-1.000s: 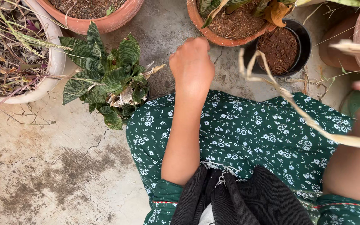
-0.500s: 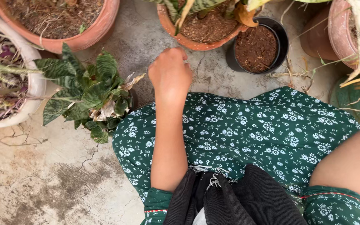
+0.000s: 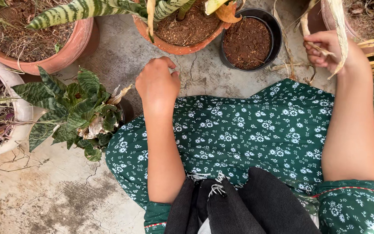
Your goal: The person pours water from a blue cup into a small black pot, touches the soil with their fingers, and then pulls dried leaves off a snake plant by hand.
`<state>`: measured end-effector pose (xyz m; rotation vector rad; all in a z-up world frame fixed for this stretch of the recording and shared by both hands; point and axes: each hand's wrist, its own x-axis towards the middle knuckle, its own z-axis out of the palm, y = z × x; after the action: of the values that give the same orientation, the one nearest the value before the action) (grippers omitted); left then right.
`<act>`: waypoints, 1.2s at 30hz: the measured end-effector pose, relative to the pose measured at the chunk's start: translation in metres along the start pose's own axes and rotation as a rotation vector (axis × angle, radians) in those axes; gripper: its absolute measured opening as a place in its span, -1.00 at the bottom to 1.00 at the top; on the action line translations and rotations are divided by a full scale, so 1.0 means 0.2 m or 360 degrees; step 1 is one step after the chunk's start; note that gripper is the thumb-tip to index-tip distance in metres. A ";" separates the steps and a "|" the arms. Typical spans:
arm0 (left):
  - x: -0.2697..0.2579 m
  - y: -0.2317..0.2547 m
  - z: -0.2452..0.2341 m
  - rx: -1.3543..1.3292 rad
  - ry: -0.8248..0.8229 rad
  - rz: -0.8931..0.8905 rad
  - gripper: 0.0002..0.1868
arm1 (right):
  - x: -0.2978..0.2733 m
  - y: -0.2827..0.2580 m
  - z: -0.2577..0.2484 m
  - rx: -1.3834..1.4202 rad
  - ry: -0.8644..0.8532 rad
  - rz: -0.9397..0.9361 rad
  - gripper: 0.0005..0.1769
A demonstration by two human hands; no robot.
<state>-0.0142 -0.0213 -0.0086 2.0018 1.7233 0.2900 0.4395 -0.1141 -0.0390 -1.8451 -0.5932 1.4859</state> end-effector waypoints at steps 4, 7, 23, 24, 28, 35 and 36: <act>0.00 0.00 -0.01 -0.0005 0.0000 -0.0010 -0.81 | 0.13 0.09 -0.04 0.0018 0.0016 0.0187 -0.66; 0.00 0.00 -0.01 -0.0018 -0.0006 -0.0021 -0.81 | 0.24 0.18 -0.06 -0.0064 0.0080 0.0302 -0.66; -0.01 -0.03 -0.03 -0.0050 0.0057 0.0019 -0.82 | 0.38 0.33 -0.06 -0.1043 0.0464 0.0578 -0.53; -0.01 -0.03 -0.02 -0.0046 0.0062 0.0012 -0.81 | 0.34 0.31 -0.05 -0.1173 0.0501 0.0551 -0.46; 0.00 -0.04 0.00 -0.0049 0.0096 0.0015 -0.81 | 0.16 0.22 0.02 -0.2026 0.0942 -0.0009 -0.38; 0.00 -0.02 0.03 -0.0082 0.0102 0.0021 -0.80 | -0.26 -0.01 0.52 -0.1985 0.0962 -0.1005 -0.70; 0.00 -0.02 0.03 -0.0086 0.0102 0.0024 -0.80 | -0.30 -0.06 0.60 -0.1863 0.0879 -0.1135 -0.77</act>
<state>-0.0147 -0.0222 -0.0161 1.9875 1.7213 0.4059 0.3100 -0.1217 -0.0036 -2.2736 -1.8085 0.0317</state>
